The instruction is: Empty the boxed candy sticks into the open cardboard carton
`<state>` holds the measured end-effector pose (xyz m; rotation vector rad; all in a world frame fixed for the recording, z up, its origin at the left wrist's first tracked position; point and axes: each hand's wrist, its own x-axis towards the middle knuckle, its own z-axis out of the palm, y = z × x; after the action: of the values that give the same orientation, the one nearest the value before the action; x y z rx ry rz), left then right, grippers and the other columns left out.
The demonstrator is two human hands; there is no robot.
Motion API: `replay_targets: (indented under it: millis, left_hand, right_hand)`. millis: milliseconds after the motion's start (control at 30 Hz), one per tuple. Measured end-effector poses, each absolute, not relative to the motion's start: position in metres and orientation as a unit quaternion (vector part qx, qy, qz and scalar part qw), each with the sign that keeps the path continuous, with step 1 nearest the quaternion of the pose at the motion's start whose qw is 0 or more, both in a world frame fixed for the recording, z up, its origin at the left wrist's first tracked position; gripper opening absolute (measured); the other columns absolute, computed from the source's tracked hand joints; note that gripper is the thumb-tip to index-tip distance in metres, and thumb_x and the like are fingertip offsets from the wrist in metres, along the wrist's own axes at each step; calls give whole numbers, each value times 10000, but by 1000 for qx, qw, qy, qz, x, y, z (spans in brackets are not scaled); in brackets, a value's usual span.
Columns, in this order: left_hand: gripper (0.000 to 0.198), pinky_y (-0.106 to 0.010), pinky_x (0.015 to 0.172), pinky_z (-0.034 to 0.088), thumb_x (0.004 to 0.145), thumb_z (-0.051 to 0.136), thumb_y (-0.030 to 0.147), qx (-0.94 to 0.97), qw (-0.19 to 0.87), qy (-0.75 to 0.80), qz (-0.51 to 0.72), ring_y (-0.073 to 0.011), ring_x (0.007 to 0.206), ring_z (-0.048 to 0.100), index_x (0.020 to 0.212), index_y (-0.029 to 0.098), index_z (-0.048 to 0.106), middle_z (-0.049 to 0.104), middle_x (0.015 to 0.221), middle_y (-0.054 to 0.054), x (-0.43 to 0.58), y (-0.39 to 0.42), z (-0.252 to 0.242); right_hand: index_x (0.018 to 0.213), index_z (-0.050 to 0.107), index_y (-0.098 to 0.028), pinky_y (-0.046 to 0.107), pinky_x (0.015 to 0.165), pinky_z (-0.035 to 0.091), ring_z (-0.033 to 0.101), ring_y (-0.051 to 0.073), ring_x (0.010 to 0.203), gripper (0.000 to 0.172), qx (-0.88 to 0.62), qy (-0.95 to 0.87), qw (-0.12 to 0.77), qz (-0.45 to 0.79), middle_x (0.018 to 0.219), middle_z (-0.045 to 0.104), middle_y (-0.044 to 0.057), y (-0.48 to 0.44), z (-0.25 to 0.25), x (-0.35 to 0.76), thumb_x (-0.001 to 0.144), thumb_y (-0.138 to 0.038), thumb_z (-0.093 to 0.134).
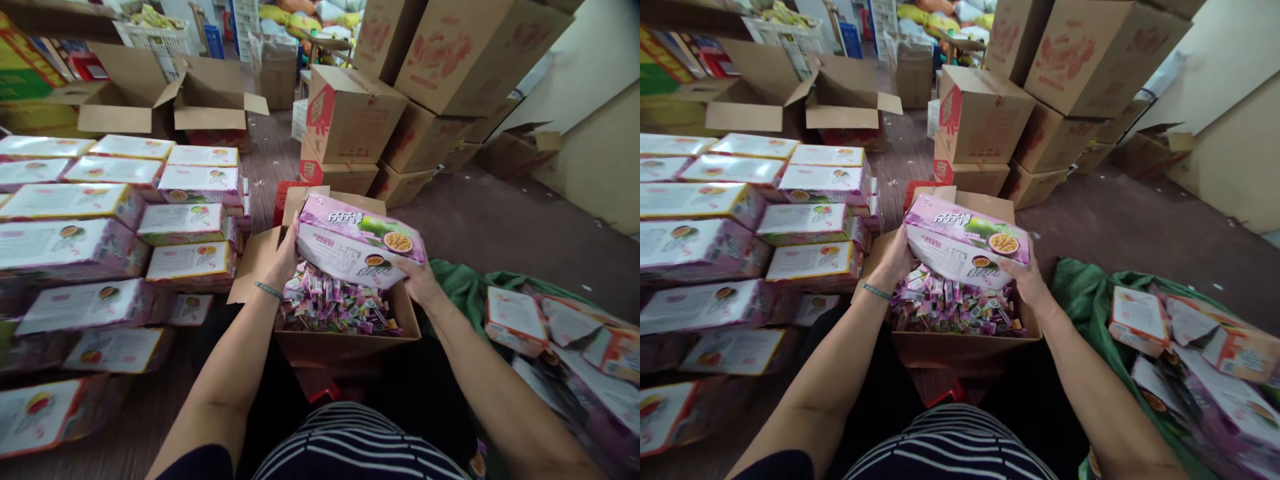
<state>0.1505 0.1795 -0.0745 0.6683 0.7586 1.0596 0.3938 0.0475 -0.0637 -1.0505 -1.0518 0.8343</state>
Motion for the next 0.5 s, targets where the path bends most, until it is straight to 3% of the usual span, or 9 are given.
replay_targets:
  millis: [67, 200, 333, 500]
  left_hand:
    - [565, -479, 1147, 481, 948, 591, 720, 311, 721, 382, 486, -350, 1322, 621, 1176, 227, 746, 763, 1271, -90, 151, 175, -76]
    - [508, -445, 1134, 500, 943, 652, 661, 350, 725, 304, 510, -315, 1302, 640, 1200, 232, 741, 758, 1291, -77, 152, 172, -78]
    - [497, -437, 1131, 510, 979, 638, 607, 316, 724, 277, 546, -303, 1278, 662, 1299, 235, 718, 755, 1305, -70, 155, 175, -70]
    - [508, -451, 1171, 479, 1038, 581, 544, 244, 741, 245, 575, -292, 1382, 601, 1461, 269, 637, 706, 1408, -66, 159, 173, -52]
  right_hand:
    - [1309, 618, -270, 513, 1121, 564, 695, 291, 1235, 775, -474, -471, 658, 348, 1314, 728, 63, 55, -61, 399, 649, -479, 964]
    - [1285, 637, -276, 500, 1083, 587, 717, 276, 1178, 729, -481, -468, 654, 348, 1289, 734, 56, 58, -59, 409, 684, -562, 934]
    - [1338, 613, -287, 478, 1103, 570, 691, 282, 1215, 815, -479, -505, 665, 272, 1352, 696, 68, 52, -58, 410, 657, -578, 953]
    - [1315, 610, -266, 489, 1106, 560, 688, 281, 1189, 743, -492, -518, 655, 246, 1312, 696, 76, 39, -47, 396, 724, -605, 908]
